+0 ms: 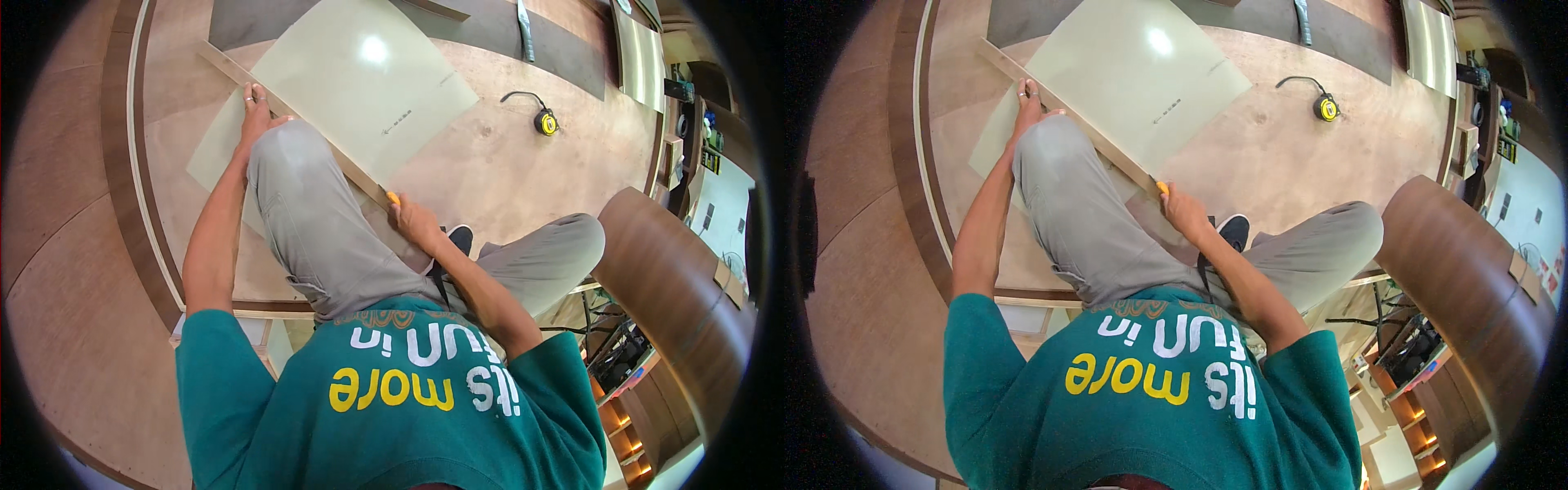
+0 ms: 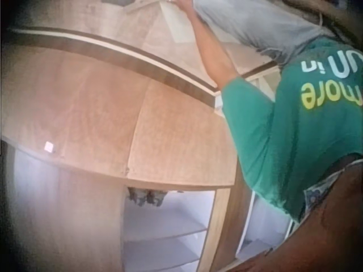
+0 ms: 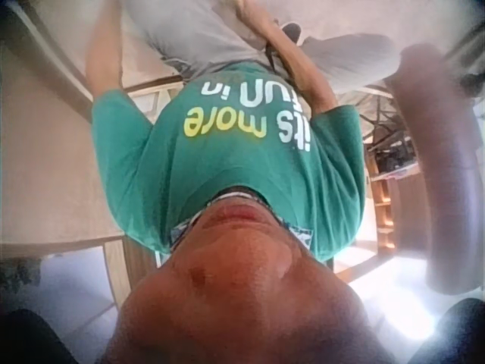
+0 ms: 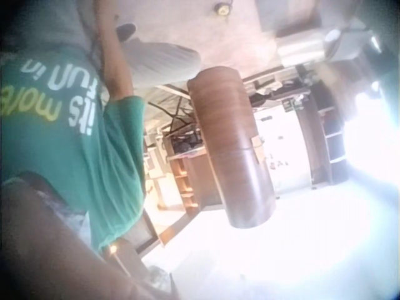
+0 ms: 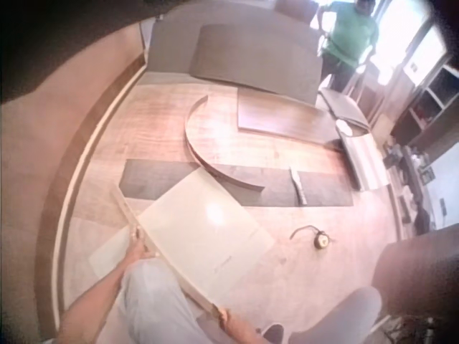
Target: The person uses a utility knife to cut a square piece of flooring material while using a wooden guide, then measures the remaining material with a tape measure.
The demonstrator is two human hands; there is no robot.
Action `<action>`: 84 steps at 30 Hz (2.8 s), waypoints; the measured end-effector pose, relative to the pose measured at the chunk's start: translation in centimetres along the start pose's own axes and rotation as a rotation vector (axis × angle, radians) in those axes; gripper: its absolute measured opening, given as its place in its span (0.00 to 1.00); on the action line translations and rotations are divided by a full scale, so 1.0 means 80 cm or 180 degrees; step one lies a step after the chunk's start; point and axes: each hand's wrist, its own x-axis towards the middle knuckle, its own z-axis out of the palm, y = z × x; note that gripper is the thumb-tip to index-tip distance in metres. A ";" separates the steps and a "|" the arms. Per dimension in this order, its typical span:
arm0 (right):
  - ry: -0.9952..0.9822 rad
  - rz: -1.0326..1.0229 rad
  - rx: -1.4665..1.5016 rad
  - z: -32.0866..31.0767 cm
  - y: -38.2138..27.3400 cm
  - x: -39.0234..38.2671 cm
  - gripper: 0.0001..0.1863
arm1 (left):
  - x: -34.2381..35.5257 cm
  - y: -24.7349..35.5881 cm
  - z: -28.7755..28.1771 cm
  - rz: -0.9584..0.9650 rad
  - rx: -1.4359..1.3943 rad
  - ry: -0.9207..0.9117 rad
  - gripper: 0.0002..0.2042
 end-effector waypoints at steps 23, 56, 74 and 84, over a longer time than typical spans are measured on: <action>0.0389 -0.0915 0.0394 -0.089 -0.243 0.286 0.22 | 0.005 -0.011 0.010 -0.0569 0.0091 -0.0217 0.59; -0.0337 -0.0927 -0.0696 -0.066 -0.298 0.353 0.24 | 0.009 -0.014 0.012 -0.0395 0.0100 -0.0095 0.53; -0.0207 -0.0449 -0.0180 -0.064 -0.208 0.229 0.22 | 0.002 -0.009 0.008 -0.0492 0.0113 -0.0131 0.55; -0.0179 -0.0331 -0.0097 -0.055 -0.141 0.156 0.20 | 0.005 0.000 0.003 -0.0447 0.0195 -0.0157 0.55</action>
